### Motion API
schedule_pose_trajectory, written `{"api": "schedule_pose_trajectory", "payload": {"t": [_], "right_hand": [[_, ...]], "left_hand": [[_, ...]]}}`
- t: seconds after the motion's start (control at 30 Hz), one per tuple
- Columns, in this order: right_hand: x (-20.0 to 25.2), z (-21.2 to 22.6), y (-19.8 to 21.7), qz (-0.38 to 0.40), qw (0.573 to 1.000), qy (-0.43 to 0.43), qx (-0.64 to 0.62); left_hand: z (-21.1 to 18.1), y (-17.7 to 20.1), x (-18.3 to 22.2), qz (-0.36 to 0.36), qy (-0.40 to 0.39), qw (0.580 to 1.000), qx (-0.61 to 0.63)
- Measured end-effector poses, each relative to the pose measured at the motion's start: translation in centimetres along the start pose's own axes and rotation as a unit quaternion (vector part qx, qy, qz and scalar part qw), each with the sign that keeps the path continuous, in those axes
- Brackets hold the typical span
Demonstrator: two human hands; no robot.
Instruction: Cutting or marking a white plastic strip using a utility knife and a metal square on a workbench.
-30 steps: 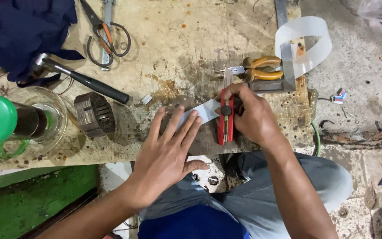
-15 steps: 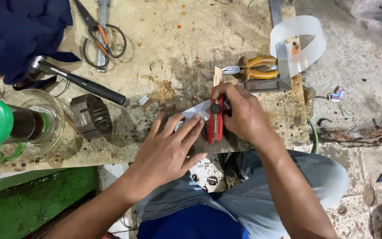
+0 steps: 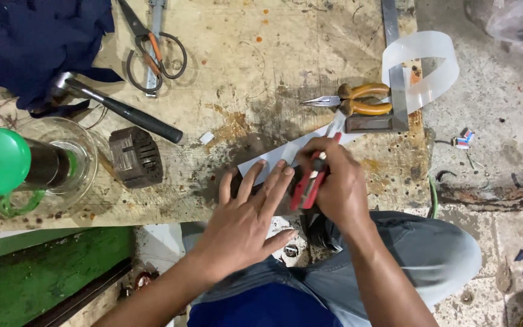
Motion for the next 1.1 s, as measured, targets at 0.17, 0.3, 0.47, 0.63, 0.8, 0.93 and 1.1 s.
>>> {"api": "schedule_pose_trajectory", "payload": {"t": [0.17, 0.3, 0.47, 0.63, 0.8, 0.93, 1.1], "right_hand": [[-0.7, 1.2, -0.5, 0.002, 0.999, 0.016, 0.034], [-1.2, 0.6, -0.8, 0.007, 1.000, 0.014, 0.004], [-1.5, 0.2, -1.1, 0.065, 0.997, -0.022, -0.029], [-1.6, -0.2, -1.3, 0.079, 0.996, -0.009, -0.034], [-1.4, 0.1, -1.3, 0.069, 0.997, 0.006, -0.037], [-1.2, 0.0, -1.5, 0.073, 0.997, 0.021, -0.023], [-1.2, 0.3, -1.3, 0.067, 0.997, 0.022, -0.028]], "left_hand": [[0.1, 0.6, -0.3, -0.006, 0.001, 0.998, 0.055], [1.1, 1.6, -1.1, 0.008, -0.014, 0.997, 0.081], [2.1, 3.6, -2.4, -0.092, -0.078, 0.993, 0.014], [2.2, 3.4, -2.1, -0.117, -0.091, 0.989, -0.009], [1.9, 3.8, -1.9, -0.116, -0.087, 0.989, -0.041], [1.9, 3.5, -1.7, -0.104, -0.089, 0.990, -0.032], [1.6, 3.9, -1.6, -0.120, -0.096, 0.988, -0.032]]}}
Point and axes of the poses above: each hand's wrist, its own x-axis away from the middle knuckle, its own y-axis out of the back of the hand, z = x × y, the point moved 10 cm from there along -x, towards the middle knuckle, and after that the axes turned 9 degrees about -z, right-handed, at the moved point
